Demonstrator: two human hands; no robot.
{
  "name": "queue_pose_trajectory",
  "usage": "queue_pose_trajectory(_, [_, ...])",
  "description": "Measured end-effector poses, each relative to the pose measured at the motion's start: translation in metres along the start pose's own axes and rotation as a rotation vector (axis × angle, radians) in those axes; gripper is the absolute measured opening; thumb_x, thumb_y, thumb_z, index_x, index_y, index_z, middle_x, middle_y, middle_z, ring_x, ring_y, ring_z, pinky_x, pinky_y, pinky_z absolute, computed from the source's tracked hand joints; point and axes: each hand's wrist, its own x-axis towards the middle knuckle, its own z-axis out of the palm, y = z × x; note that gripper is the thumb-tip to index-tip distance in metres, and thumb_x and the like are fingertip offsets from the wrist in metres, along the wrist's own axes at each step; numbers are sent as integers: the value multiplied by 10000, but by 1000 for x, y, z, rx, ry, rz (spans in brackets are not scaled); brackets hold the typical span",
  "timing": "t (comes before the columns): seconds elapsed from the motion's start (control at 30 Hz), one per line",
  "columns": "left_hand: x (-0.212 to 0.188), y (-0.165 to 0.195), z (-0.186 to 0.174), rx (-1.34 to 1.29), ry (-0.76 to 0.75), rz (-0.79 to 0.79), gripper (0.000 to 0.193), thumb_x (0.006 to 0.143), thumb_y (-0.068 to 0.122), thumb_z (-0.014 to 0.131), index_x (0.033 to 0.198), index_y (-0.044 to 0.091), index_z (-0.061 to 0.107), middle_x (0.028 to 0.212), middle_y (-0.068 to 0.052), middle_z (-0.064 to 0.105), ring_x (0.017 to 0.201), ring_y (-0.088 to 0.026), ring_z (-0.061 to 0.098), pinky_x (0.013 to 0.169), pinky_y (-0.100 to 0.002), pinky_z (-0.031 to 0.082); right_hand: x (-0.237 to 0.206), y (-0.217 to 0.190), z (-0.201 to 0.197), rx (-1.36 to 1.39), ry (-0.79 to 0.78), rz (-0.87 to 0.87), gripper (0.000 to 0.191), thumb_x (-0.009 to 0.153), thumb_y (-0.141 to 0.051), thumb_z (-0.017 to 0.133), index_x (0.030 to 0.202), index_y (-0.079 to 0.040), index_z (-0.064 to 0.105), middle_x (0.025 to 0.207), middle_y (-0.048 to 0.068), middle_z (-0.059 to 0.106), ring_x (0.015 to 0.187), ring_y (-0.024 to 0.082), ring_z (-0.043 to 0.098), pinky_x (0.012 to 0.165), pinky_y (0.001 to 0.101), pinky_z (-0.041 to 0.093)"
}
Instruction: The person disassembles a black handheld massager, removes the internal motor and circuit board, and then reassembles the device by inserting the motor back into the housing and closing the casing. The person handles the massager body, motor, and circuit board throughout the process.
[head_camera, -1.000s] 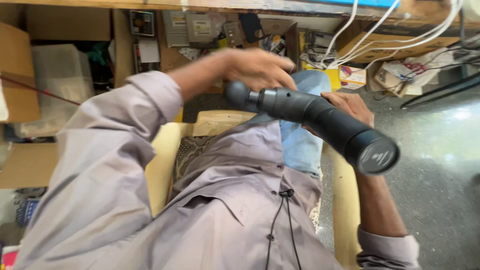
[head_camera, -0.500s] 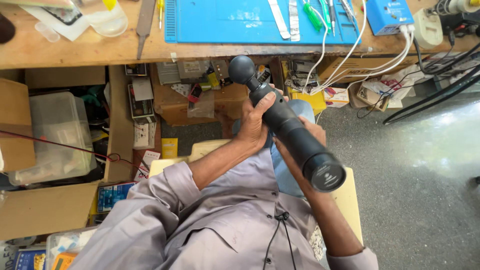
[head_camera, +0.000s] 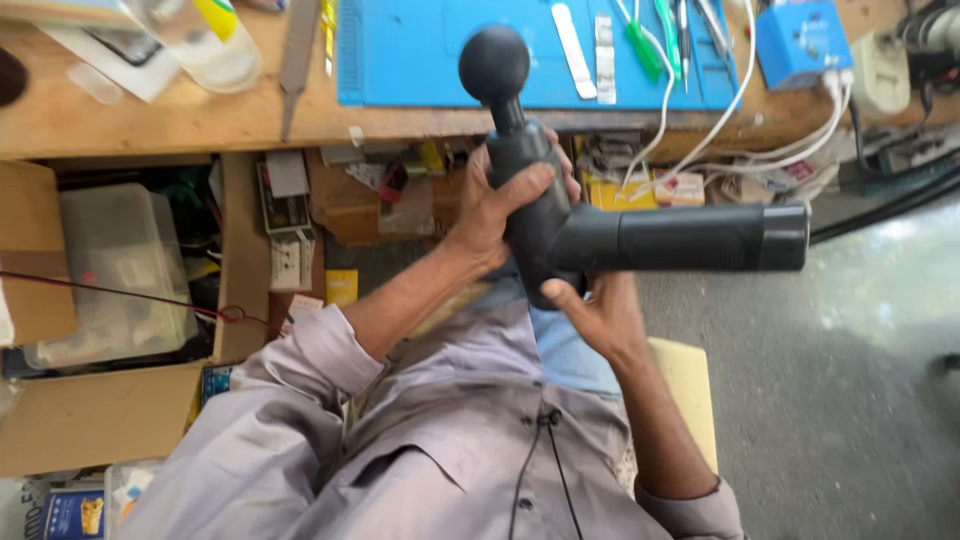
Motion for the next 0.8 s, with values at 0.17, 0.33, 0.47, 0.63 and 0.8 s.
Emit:
queue_pose_trajectory(0.17, [11, -6, 24, 363, 51, 93, 442, 893, 191, 842, 1208, -15, 611, 1023, -101, 685, 908, -185, 705, 850, -356, 609, -52, -28, -42, -738, 282, -509, 553, 829, -428, 928, 1194, -174, 599, 1391, -6, 538, 1290, 163, 528, 1079, 341, 455])
queue_pose_trajectory(0.33, [29, -31, 64, 464, -4, -84, 634, 811, 405, 884, 1168, -37, 603, 957, -94, 672, 819, -172, 697, 732, -360, 622, -47, -74, -78, -1495, 299, -666, 769, 717, -515, 885, 1323, -135, 601, 1480, 154, 506, 1389, 382, 443, 1101, 585, 323])
queue_pose_trajectory(0.47, [33, -65, 90, 354, -199, -166, 778, 830, 526, 880, 1293, -6, 553, 1056, -78, 659, 950, -147, 714, 837, -323, 650, -50, -90, -115, -911, 175, -591, 983, 790, -571, 883, 1462, 31, 493, 1438, 210, 548, 1349, 340, 530, 1134, 473, 429])
queue_pose_trajectory(0.63, [25, -143, 127, 83, -125, -437, 652, 809, 417, 819, 1238, 28, 518, 996, -82, 622, 833, -165, 685, 757, -341, 622, -85, -44, -119, 139, 355, -204, 878, 806, -409, 900, 1417, 72, 492, 1269, 185, 622, 1170, 268, 635, 1050, 374, 530])
queue_pose_trajectory(0.8, [31, -220, 138, -28, 31, -602, 380, 843, 330, 741, 1015, 32, 577, 824, -98, 626, 629, -213, 656, 607, -384, 592, -112, 14, -140, 118, 387, -155, 774, 979, -284, 660, 1581, 60, 314, 1465, 195, 547, 1351, 266, 554, 1164, 366, 434])
